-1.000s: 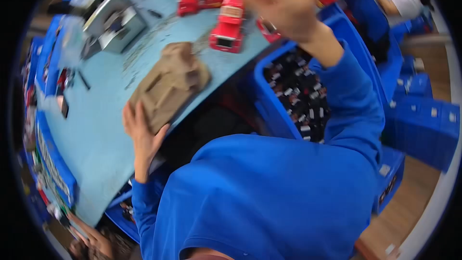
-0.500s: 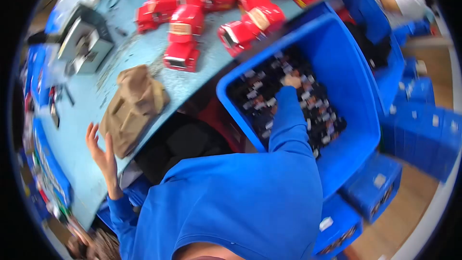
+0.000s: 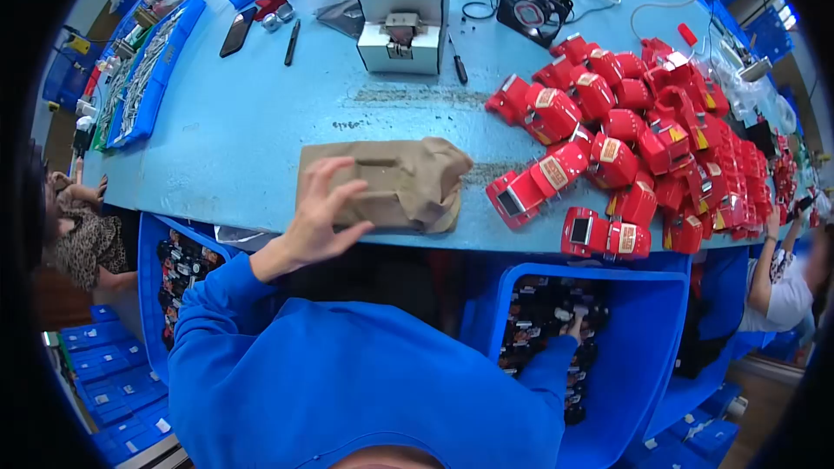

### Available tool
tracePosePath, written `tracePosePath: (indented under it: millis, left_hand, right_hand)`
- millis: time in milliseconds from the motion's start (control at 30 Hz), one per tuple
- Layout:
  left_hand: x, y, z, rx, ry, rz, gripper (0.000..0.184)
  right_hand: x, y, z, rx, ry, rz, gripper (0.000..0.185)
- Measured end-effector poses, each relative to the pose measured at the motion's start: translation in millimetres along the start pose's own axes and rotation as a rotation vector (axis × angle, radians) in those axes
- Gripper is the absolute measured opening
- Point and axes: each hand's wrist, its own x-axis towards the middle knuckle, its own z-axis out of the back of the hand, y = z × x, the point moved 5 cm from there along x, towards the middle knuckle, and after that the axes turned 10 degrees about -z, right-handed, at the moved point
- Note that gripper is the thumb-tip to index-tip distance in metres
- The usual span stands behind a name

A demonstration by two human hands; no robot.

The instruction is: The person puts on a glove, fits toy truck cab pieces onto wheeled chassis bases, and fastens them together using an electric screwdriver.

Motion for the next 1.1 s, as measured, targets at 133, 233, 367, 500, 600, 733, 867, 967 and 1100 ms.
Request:
tracePosePath:
  millis: [133, 233, 367, 500, 600, 733, 867, 967, 1100]
  left_hand:
    - [3.3, -2.4, -7.6, -0.14, 0.02, -0.084, 0.054]
    - [3.1, 1.1, -5.9, -0.218, -0.019, -0.107, 0.051]
    - [4.6, -8.1, -2.7, -0.453, -0.075, -0.068, 0.042]
    - [11.2, -31.9, -29.9, -1.332, 0.273, 0.303, 0.043]
    - [25.3, -51.7, -25.8, -1.968, 0.499, 0.416, 0.061]
    - [37.8, -12.6, 15.6, -2.199, -0.081, 0.645, 0.052]
    - [-0.3, 77.7, 53.2, -1.549, -0.387, 0.561, 0.055]
    - [-39.9, 114.2, 74.4, -1.122, -0.46, 0.507, 0.061]
    - [-68.9, 93.7, 46.0, -1.186, -0.3, 0.388, 0.057]
  right_hand:
    - [-24.0, -2.0, 36.8, 0.328, 0.264, 0.294, 0.032]
    - [-60.3, 21.7, 53.6, 0.47, 0.166, 0.267, 0.041]
    - [-237.2, 96.1, 10.7, 0.506, 0.572, 0.645, 0.052]
    - [-381.0, 134.2, -80.8, 0.345, 1.182, 0.412, 0.048]
    - [-482.2, 130.4, -161.8, 0.178, 1.42, 0.382, 0.059]
    - [-601.2, 102.5, -263.1, -0.123, 1.684, 0.471, 0.076]
    - [-669.7, 87.1, -308.3, -0.415, 1.834, 0.644, 0.094]
    - [-669.6, 88.9, -299.5, -0.643, 1.846, 0.585, 0.099]
    - [-633.2, 59.4, -263.5, -0.848, 1.614, 0.415, 0.07]
